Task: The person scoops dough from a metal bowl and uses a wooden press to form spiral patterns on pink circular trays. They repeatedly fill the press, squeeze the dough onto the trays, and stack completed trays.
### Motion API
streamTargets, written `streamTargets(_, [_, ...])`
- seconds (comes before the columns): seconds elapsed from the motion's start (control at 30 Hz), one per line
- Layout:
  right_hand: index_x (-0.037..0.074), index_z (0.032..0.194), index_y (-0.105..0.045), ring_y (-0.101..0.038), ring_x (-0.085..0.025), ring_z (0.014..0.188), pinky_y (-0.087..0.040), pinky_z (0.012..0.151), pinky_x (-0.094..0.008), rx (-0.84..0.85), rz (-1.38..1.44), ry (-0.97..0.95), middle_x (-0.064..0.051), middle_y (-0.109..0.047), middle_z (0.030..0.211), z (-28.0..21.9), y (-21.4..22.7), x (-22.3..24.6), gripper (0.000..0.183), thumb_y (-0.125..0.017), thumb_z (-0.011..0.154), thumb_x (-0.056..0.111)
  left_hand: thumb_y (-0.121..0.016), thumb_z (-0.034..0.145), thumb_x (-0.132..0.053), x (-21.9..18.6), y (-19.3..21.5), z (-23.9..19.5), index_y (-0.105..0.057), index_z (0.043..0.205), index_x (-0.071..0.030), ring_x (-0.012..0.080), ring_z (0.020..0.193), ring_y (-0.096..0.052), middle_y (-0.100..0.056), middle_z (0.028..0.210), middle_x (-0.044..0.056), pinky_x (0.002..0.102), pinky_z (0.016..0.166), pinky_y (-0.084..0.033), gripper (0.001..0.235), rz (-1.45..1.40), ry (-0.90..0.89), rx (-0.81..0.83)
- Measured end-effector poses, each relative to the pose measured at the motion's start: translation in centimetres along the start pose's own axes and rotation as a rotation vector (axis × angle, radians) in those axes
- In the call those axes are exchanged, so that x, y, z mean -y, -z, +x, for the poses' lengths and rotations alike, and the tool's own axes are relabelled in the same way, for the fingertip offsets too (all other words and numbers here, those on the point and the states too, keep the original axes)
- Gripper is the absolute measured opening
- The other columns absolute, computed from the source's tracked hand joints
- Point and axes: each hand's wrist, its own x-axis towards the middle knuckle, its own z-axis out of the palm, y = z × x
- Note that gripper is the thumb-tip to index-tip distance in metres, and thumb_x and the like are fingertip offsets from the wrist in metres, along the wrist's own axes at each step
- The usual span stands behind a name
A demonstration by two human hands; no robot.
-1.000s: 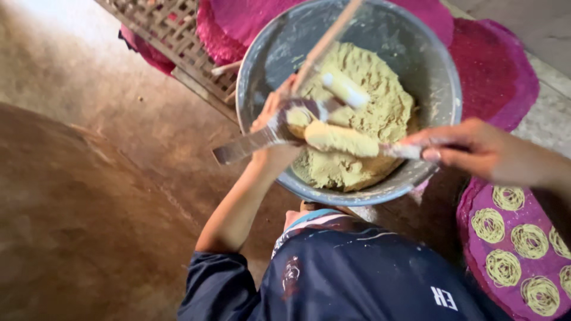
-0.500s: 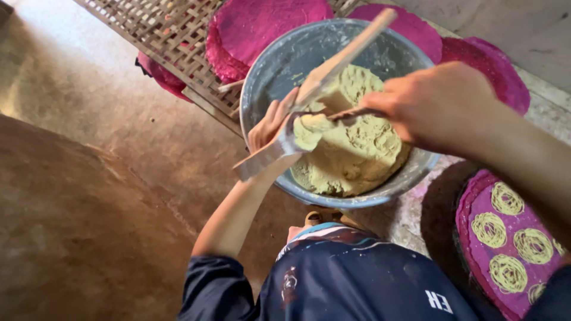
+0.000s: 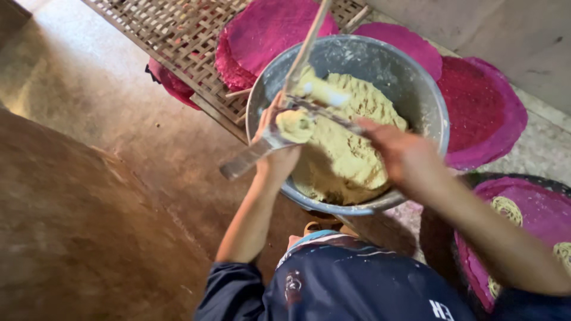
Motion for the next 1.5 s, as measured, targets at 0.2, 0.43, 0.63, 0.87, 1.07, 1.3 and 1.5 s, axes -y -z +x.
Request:
streamTargets(0.2, [0.005,0.145,-0.059,-0.078,-0.026,0.097,-0.062,0.077,-0.040,-0.115,0.604,0.144,-0.016,-0.071,0.127,-2.9,-8.0,0.0,0.041,-0.062,0.103,0.006,-0.091,0.065,-0.025,-1.2,0.2,2.8,-0.071,0.120,-0.014,0.0388,0.119,-0.057,-0.045,0.152,0.018,0.046,0.089,-0.054,0.060,0.633,-0.114,0.146])
streamTargets(0.43, [0.013,0.144,-0.059,-0.052,-0.016,0.044,-0.045,0.041,-0.034,0.076,0.560,-0.338,-0.013,-0.077,0.084,0.8,-6.0,-2.5,0.043,-0.058,0.101,0.015,-0.088,0.071,-0.018,-2.0,-0.9,1.8,-0.065,0.123,-0.008,0.0409,0.120,-0.056,-0.017,0.170,0.026,0.045,0.089,-0.056,0.058,0.417,-0.024,0.179])
streamTargets(0.63, [0.015,0.146,-0.060,-0.048,-0.012,0.045,-0.043,0.047,-0.030,0.086,0.516,-0.139,-0.018,-0.062,0.067,-1.2,-8.9,-2.2,0.044,-0.059,0.102,0.015,-0.085,0.061,-0.014,1.9,-1.3,3.5,-0.058,0.130,-0.004,0.0424,0.108,-0.059,-0.038,0.146,0.029,0.046,0.079,-0.057,0.075,0.583,-0.030,0.149])
streamTargets(0.87, [0.012,0.150,-0.054,-0.065,-0.018,0.084,-0.054,0.079,-0.036,0.405,0.704,-0.151,-0.011,-0.069,0.105,-0.3,-7.8,-6.2,0.051,-0.055,0.103,0.032,-0.070,0.092,-0.012,3.1,0.1,3.6,-0.061,0.129,-0.005,0.0183,0.077,-0.060,-0.064,0.098,0.008,0.033,0.058,-0.049,0.039,-0.376,0.588,0.140])
streamTargets(1.07, [-0.003,0.160,-0.032,-0.059,-0.022,0.143,-0.051,0.121,-0.043,-0.447,1.794,0.093,-0.016,-0.039,0.165,-1.8,-3.8,-5.1,0.088,-0.054,0.100,0.057,-0.068,0.079,0.000,-6.0,-6.8,-6.5,-0.066,0.119,0.003,0.0238,0.074,-0.065,-0.067,0.091,0.015,0.034,0.063,-0.055,0.040,-1.145,1.111,0.730])
streamTargets(1.3, [0.008,0.156,-0.034,-0.068,-0.042,0.117,-0.063,0.070,-0.037,-0.511,1.357,0.201,-0.022,-0.044,0.158,-13.5,5.8,-7.3,0.064,-0.059,0.106,0.038,-0.075,0.093,-0.010,-14.1,-10.0,-6.4,-0.054,0.134,0.000,0.0269,0.110,-0.069,-0.064,0.121,0.017,0.041,0.094,-0.051,0.048,-1.076,0.074,1.005])
streamTargets(1.5, [0.010,0.128,-0.052,-0.066,-0.047,0.124,-0.064,0.088,-0.049,-0.410,0.302,0.421,-0.031,-0.058,0.137,-24.2,8.4,-8.2,0.035,-0.066,0.098,0.022,-0.085,0.084,-0.035,-21.6,-12.7,-7.4,-0.068,0.111,-0.009,0.0250,0.090,-0.073,-0.074,0.093,0.011,0.037,0.078,-0.055,0.041,0.016,-0.089,1.473])
